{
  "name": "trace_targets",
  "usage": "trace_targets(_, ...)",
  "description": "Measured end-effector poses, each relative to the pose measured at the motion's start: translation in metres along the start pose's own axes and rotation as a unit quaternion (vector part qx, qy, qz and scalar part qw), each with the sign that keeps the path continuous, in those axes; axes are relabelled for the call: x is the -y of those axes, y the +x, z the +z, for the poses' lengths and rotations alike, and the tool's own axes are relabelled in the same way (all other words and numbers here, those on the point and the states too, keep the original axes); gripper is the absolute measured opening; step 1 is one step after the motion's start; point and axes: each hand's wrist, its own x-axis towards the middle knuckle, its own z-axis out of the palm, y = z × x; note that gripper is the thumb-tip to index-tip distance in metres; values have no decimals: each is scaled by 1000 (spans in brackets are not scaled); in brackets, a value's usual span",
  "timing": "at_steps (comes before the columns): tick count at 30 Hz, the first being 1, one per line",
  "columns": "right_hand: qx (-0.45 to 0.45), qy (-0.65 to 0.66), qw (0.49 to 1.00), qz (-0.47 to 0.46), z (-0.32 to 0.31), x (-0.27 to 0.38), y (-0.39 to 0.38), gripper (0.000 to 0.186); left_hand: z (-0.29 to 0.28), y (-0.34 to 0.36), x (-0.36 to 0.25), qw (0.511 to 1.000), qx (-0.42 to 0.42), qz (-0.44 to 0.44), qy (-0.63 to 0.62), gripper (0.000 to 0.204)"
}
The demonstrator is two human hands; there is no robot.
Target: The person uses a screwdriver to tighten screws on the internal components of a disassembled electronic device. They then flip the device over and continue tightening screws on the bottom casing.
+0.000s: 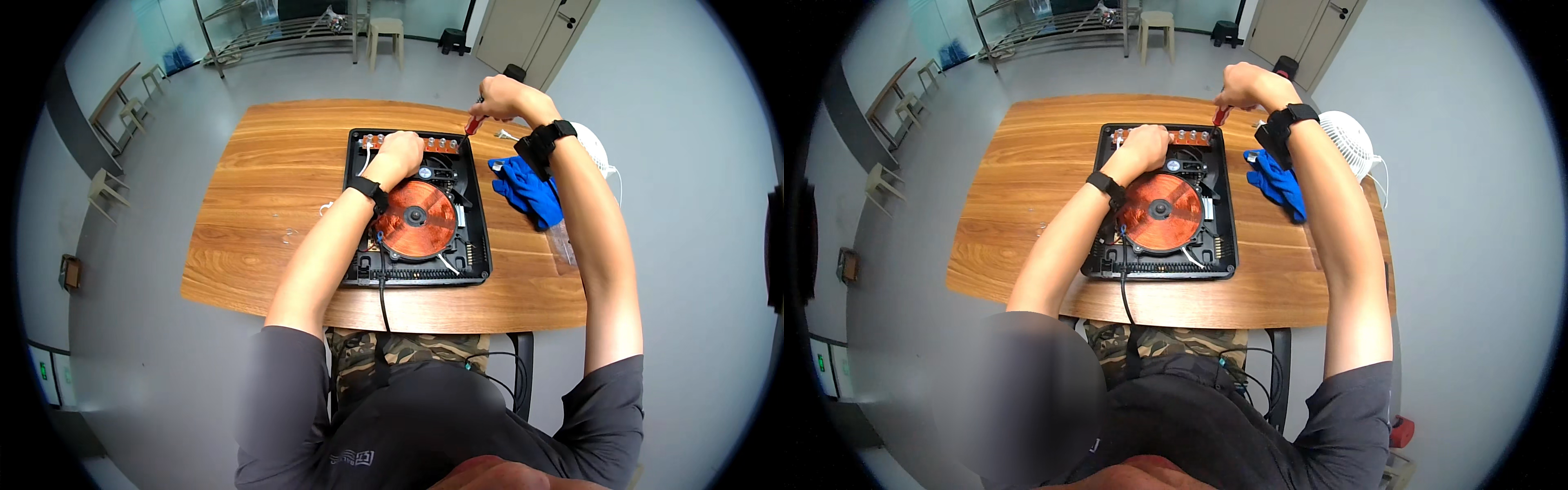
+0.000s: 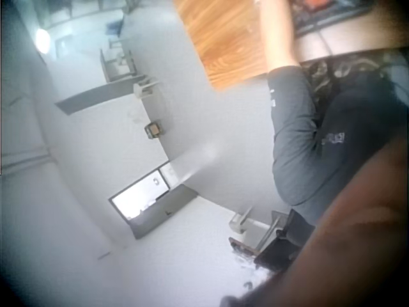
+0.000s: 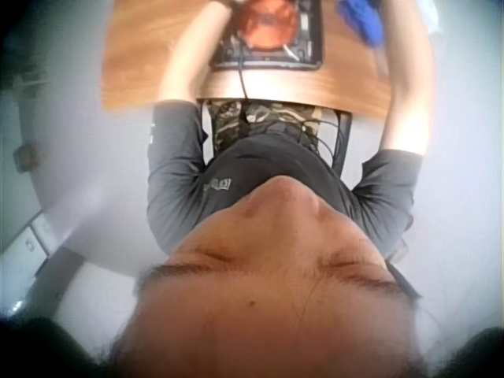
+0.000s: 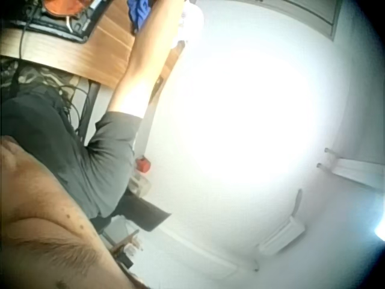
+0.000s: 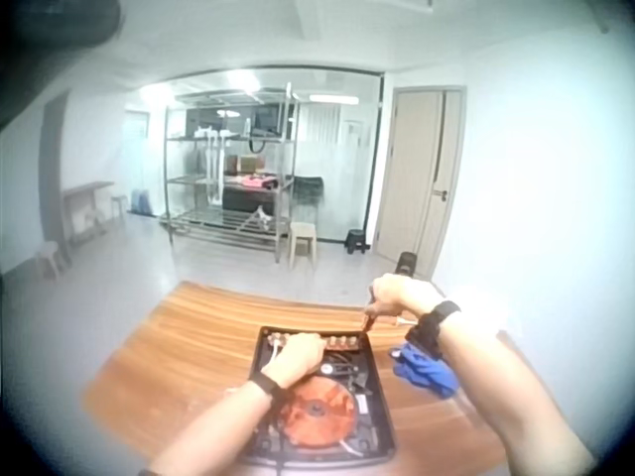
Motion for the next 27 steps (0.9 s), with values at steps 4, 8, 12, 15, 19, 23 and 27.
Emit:
trace_targets(4,-10,0,1000,-4,-3,13,2,41,-1,1,1,999,33,-10,21,20)
trace_targets(8,-30,17,999,4,7,5,9,46,-6,0,3,999,46,-6,6,25)
trace_targets(12,-37,7,999,-11,9,1,14,49,-11,7,20,995,93,22,-11,37)
trace_targets(15,-50,-18,999,-13,3,6,12,44,-15,7,49,992,71,74,-77,44)
trace_targets(19,-72,-20,997,-16,8,10,7,44,-55,-37,66,990,58,82,-100,41)
trace_targets(23,-121,-3,992,-45,21,9,18,40,-67,-113,143,991,78,46,-99,31)
trace_targets(27,-107,14,994,-30,20,21,25,38,-85,-185,171,983,135,-109,-64,22)
